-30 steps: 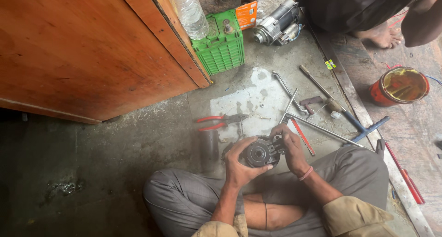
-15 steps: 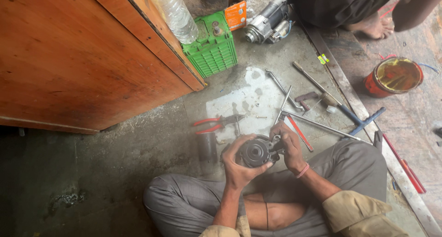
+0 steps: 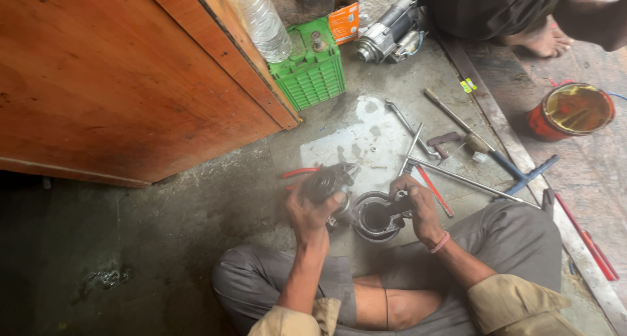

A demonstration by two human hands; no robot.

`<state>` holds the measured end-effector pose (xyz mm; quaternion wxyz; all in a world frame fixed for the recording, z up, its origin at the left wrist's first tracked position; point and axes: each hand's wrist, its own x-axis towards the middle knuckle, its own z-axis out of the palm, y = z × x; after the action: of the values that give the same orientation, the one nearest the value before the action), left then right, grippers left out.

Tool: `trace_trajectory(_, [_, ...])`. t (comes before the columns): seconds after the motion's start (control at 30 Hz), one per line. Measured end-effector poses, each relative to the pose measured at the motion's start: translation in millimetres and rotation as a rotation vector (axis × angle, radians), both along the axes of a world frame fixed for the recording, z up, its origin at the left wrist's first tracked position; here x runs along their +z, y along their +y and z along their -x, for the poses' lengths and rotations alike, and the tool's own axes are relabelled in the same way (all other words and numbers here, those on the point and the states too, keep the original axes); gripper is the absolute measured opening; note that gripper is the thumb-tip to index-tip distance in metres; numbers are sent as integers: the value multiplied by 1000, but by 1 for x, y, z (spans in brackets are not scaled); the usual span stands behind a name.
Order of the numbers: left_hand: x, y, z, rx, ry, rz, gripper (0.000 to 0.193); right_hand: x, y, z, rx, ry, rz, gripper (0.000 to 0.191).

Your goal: The person sits on the workshop floor and repairs a starter motor, prying open its housing with a screwdriver, separating the end cap and drive gear, and reassembling the components by hand, pressing parts back together.

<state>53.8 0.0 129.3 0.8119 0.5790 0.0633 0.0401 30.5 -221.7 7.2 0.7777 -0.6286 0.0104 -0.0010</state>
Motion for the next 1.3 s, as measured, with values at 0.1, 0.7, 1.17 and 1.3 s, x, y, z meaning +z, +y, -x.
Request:
trace_trajectory(0.1, [1,9,-16,32,48,-51,54,14,-1,-4,28,69,-42,71])
trace_trajectory(0.7, [-176,77,-19,186,143,-199,49,-66,27,-38,-590,313,-418,58])
trace_trajectory(1.17, [-148,76,-11,140,235,33,50,-47,75,-179,-763,-66,239,43])
trace_trajectory(1.3, [-149,73,-12,119,214,48,51,-63,62,-165,-657,22,147,41])
